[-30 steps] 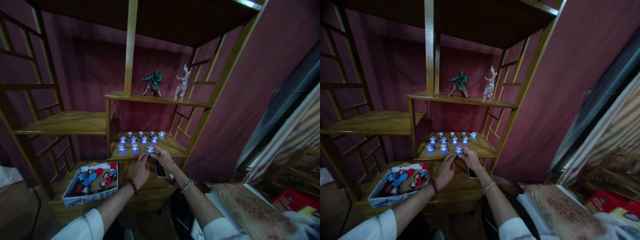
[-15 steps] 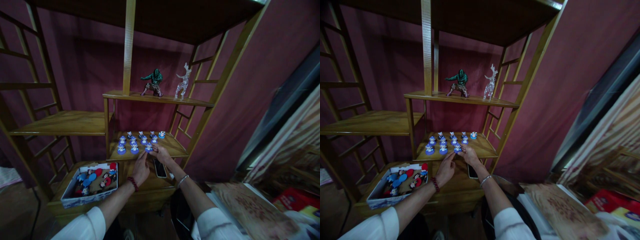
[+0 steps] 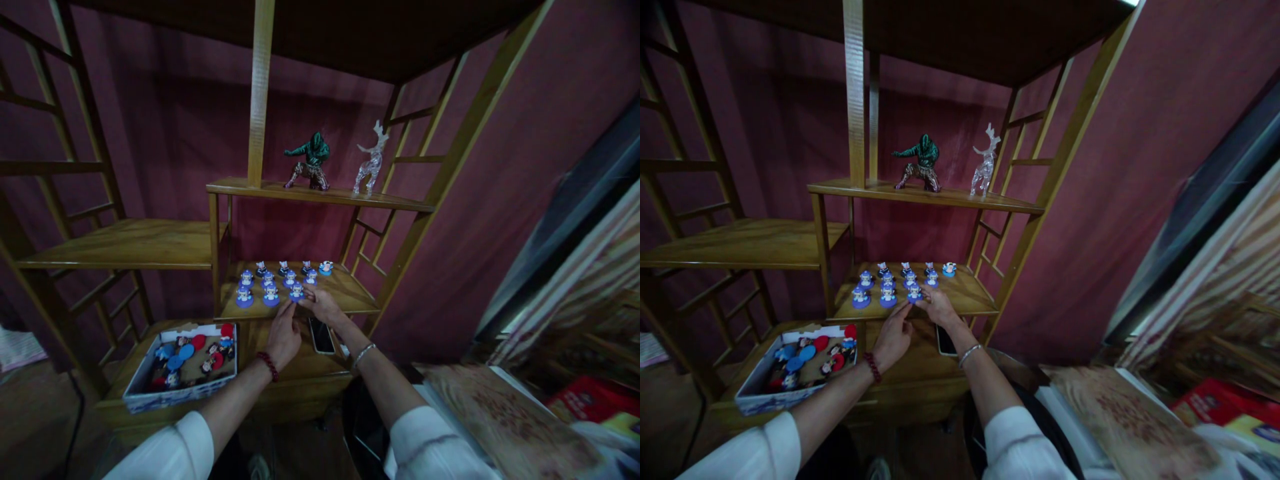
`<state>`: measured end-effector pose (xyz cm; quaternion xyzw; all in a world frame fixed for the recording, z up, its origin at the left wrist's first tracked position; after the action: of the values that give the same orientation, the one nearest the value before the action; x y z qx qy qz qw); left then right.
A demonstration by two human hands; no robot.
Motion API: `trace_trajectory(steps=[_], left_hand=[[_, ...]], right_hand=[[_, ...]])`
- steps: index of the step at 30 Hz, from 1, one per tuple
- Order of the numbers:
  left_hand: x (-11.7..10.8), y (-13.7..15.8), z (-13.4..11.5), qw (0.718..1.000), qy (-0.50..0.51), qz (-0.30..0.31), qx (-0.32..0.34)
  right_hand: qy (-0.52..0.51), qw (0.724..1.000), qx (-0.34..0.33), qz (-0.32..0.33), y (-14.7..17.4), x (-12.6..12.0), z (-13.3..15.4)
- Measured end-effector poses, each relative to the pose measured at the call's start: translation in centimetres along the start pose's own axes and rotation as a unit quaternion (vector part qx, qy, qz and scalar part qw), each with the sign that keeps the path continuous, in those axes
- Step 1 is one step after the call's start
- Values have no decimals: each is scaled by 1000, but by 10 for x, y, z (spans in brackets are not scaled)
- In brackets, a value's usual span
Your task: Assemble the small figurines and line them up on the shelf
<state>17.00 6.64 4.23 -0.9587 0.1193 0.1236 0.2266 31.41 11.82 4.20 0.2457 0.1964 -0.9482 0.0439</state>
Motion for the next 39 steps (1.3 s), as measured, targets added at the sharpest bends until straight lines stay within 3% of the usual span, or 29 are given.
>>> trace_trajectory(steps=[12, 25, 39], left_hand=[[-1, 0, -1, 999, 47, -10, -13], [2, -1, 4, 998, 57, -18, -16], [1, -1, 5, 998, 52, -19, -6]], right_hand=[[38, 999, -18, 20, 1, -1, 14], [146, 989, -23, -16, 4, -4, 21], [142, 990, -12, -3, 5, -5, 19]])
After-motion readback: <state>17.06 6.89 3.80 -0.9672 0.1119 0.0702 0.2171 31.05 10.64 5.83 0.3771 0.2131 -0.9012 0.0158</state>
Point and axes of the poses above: each hand's wrist, its own y-axis away from the middle knuckle, its own x-axis out of the palm, z = x × y, the point moved 1 cm from there along -y, towards the middle knuckle, and after that the axes turned 10 degrees about y, right-handed, at the moved point
